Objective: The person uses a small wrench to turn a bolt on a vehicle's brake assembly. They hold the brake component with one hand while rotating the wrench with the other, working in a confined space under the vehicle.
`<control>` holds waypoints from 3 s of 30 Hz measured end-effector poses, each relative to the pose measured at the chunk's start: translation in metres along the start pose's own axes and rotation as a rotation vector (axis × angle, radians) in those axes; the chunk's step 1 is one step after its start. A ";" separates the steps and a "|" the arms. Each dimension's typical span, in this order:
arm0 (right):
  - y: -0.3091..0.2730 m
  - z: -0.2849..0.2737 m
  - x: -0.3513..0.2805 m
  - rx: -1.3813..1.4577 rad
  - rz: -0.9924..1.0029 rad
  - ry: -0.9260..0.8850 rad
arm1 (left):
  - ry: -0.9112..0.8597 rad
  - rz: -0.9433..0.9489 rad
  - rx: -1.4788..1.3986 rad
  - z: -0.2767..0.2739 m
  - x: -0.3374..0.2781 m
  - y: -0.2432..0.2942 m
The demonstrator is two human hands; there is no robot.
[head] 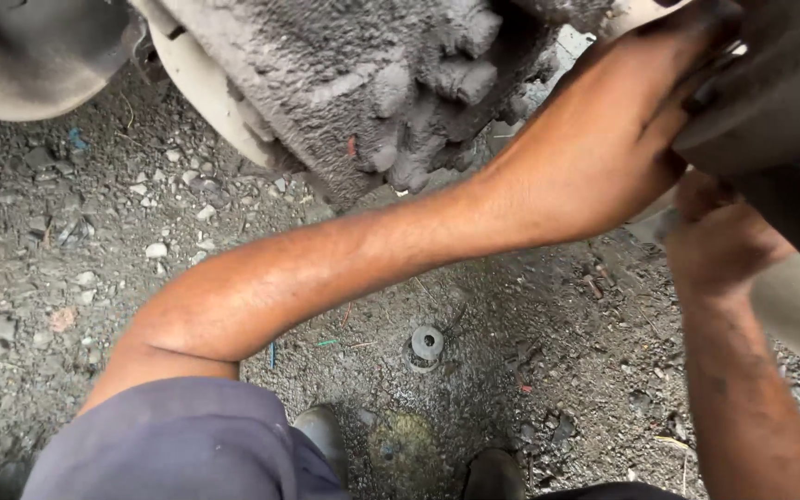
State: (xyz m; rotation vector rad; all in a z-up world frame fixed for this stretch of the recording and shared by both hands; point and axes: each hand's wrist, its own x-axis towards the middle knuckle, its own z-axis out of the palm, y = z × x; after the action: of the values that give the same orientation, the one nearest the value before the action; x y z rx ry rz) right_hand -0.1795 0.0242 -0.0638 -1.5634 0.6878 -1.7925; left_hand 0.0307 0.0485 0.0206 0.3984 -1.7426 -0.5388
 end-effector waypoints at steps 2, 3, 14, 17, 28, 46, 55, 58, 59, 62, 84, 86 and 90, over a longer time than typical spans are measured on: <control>0.004 0.002 0.002 0.183 0.062 0.013 | 0.028 0.033 -0.011 0.007 0.002 -0.009; 0.003 0.000 0.003 0.250 0.096 -0.008 | 0.042 0.031 -0.013 0.014 0.002 -0.014; -0.072 0.037 -0.023 0.521 0.494 -0.188 | 0.131 0.001 0.090 0.066 0.033 -0.105; -0.086 0.042 -0.029 0.594 0.568 -0.174 | 0.148 0.083 0.246 0.066 0.032 -0.112; -0.082 0.034 -0.031 0.596 0.572 -0.148 | 0.160 0.244 -0.050 0.068 0.023 -0.101; -0.025 0.005 -0.016 -0.104 -0.110 -0.125 | 0.122 0.120 -0.104 0.040 0.007 -0.037; 0.040 -0.060 0.025 -0.092 -0.007 -0.135 | -0.063 -0.224 0.073 -0.002 0.011 0.052; 0.036 -0.060 0.016 0.050 0.098 -0.134 | -0.019 -0.149 0.060 0.004 0.006 0.042; 0.029 -0.055 0.014 0.140 0.139 -0.130 | 0.004 -0.076 0.064 0.004 0.007 0.037; 0.003 -0.030 0.011 0.530 0.304 -0.052 | 0.050 0.035 0.012 0.011 0.006 0.016; -0.087 0.026 -0.023 0.403 0.524 -0.215 | 0.104 0.137 -0.101 0.062 0.021 -0.099; -0.073 0.027 -0.018 0.375 0.452 -0.213 | 0.086 0.105 -0.129 0.063 0.016 -0.091; -0.074 0.026 -0.027 0.316 0.408 -0.167 | 0.056 0.051 -0.163 0.046 0.013 -0.073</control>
State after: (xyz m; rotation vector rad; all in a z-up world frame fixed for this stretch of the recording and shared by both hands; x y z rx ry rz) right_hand -0.1614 0.0938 -0.0220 -1.2394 0.5633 -1.3748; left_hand -0.0184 -0.0130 -0.0173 0.2510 -1.6374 -0.6219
